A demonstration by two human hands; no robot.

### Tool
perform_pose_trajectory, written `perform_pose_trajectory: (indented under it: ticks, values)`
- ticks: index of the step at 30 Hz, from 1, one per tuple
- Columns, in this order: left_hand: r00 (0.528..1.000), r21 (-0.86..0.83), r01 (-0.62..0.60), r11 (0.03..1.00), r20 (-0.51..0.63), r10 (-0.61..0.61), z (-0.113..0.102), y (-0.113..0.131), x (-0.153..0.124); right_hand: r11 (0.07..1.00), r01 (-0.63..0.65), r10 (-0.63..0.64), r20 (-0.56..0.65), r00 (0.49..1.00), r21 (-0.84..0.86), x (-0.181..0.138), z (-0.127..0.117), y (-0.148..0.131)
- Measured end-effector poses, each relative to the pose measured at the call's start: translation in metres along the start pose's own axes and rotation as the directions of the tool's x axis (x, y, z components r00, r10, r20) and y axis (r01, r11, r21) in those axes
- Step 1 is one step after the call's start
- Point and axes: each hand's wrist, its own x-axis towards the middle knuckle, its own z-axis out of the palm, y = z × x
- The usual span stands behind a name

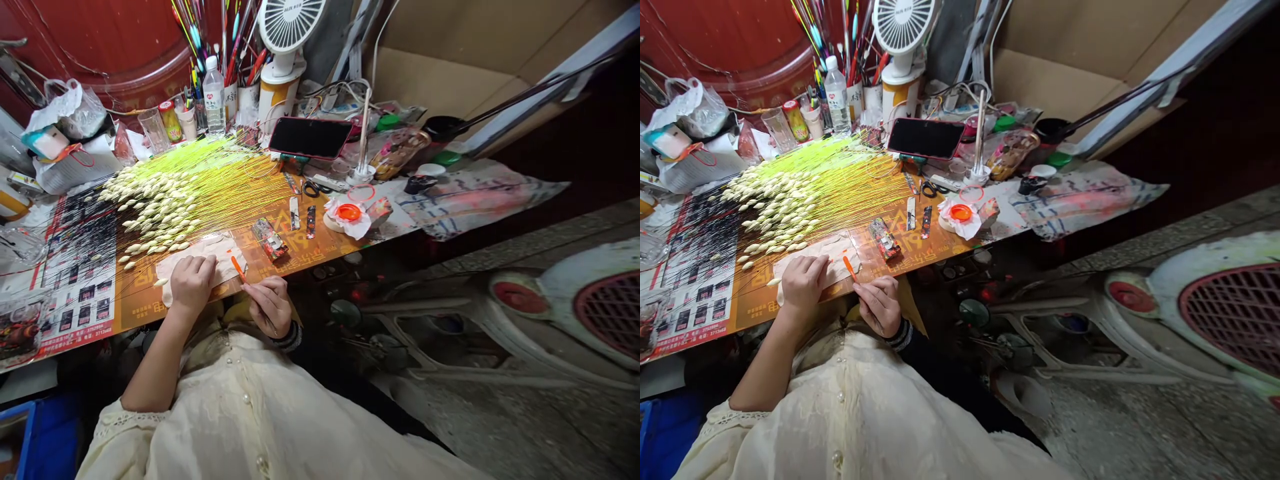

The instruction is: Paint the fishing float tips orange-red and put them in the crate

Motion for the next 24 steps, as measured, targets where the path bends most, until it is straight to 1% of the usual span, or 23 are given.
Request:
perform_pose_trajectory:
  ticks: [3, 9, 16, 21, 24]
  values:
    - [0.999, 0.043, 0.028, 0.999, -0.026, -0.027, -0.01, -0.003, -0.007, 0.997, 0.052, -0.052, 0.001, 0.999, 0.052, -0.003, 0.004, 0.001]
    - [0.989, 0.084, 0.108, 0.991, -0.105, -0.099, -0.027, -0.01, -0.024, 0.991, 0.089, -0.091, 0.018, 0.996, 0.096, -0.004, 0.016, -0.009]
    - [0.987, 0.032, 0.109, 0.993, -0.123, -0.105, -0.025, -0.017, -0.036, 0.99, 0.106, -0.109, 0.028, 0.994, 0.097, -0.003, 0.02, -0.016]
    - [0.985, -0.012, 0.128, 0.992, -0.116, -0.129, -0.024, -0.018, -0.038, 0.992, 0.098, -0.102, 0.035, 0.994, 0.083, -0.003, 0.021, -0.016]
    - [0.985, -0.006, 0.124, 0.992, -0.121, -0.124, -0.025, -0.018, -0.038, 0.993, 0.092, -0.095, 0.039, 0.995, 0.077, -0.003, 0.022, -0.017]
